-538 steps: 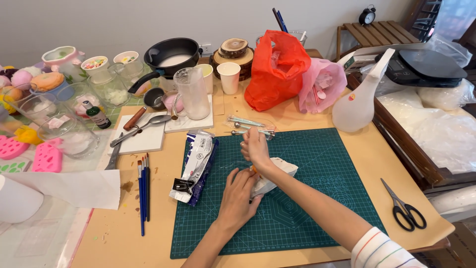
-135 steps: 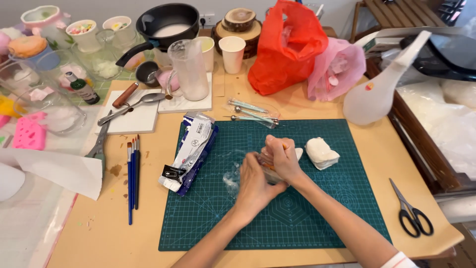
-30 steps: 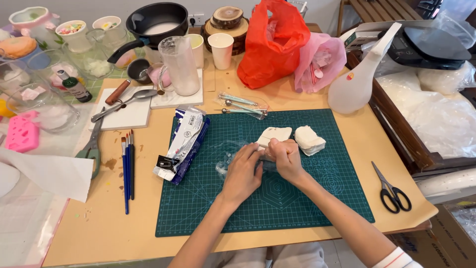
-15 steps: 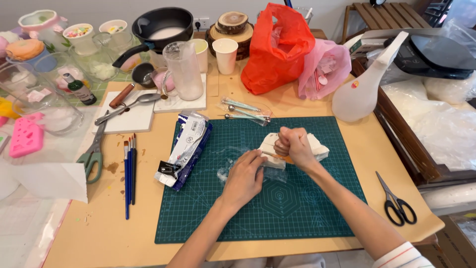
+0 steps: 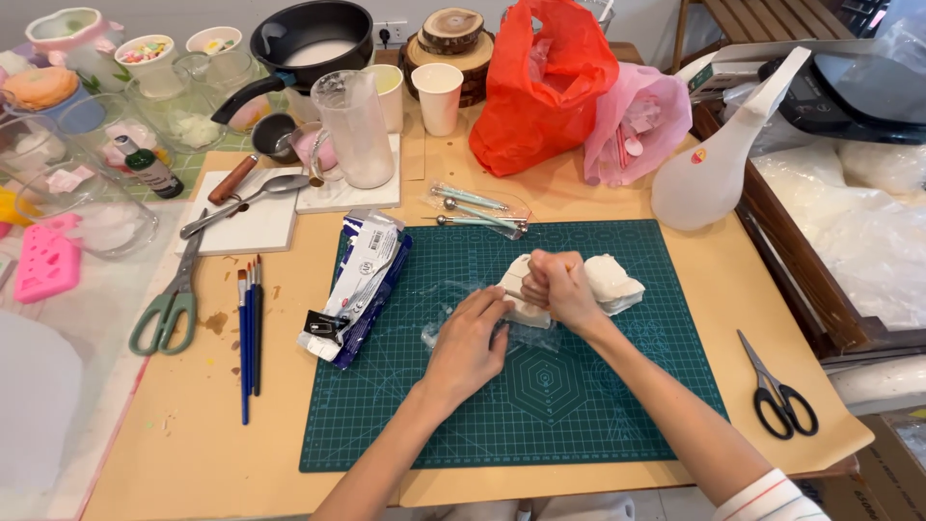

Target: Unpack and knead a block of white modeling clay on a cutting mat using hands and a spatula.

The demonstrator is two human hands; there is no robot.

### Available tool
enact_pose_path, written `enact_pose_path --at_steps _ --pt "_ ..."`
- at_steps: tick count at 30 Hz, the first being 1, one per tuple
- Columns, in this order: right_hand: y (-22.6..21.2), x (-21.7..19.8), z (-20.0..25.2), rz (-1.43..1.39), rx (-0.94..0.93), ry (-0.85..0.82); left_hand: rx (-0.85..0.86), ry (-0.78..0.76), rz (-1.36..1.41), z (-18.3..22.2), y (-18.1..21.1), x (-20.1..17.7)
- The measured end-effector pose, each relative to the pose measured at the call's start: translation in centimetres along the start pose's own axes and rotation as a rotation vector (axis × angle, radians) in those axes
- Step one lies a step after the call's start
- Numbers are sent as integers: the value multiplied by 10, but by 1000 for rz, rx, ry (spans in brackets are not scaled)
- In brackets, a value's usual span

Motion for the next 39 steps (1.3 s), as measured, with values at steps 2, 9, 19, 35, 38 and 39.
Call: enact_pose_path --at_steps 2,9,19,35,38,39 --pt "-4 0 -6 -12 -10 47 14 -13 -28 -6 8 -6" --pt "-20 14 -11 -40 -108 365 35 -69 -140 -25 21 -4" --pt "-27 17 -1 -159 -158 761 -19 -93 -40 -27 11 -8" --pt "-41 74 72 804 -877 295 -201 69 16 -28 -22 14" --pt "-59 72 72 867 -970 359 -223 62 62 -21 -25 14" --pt "-68 66 70 901 -984 540 -231 65 94 -20 -27 15"
Point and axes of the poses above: each hand's wrist, its own z-axis away from the middle knuckle, its own x-axis out of the palm, y = z × x, the point moved 3 cm from there along -z, towards the middle knuckle, and after that the axes turned 8 degrees about x, right-handed, at the moved point
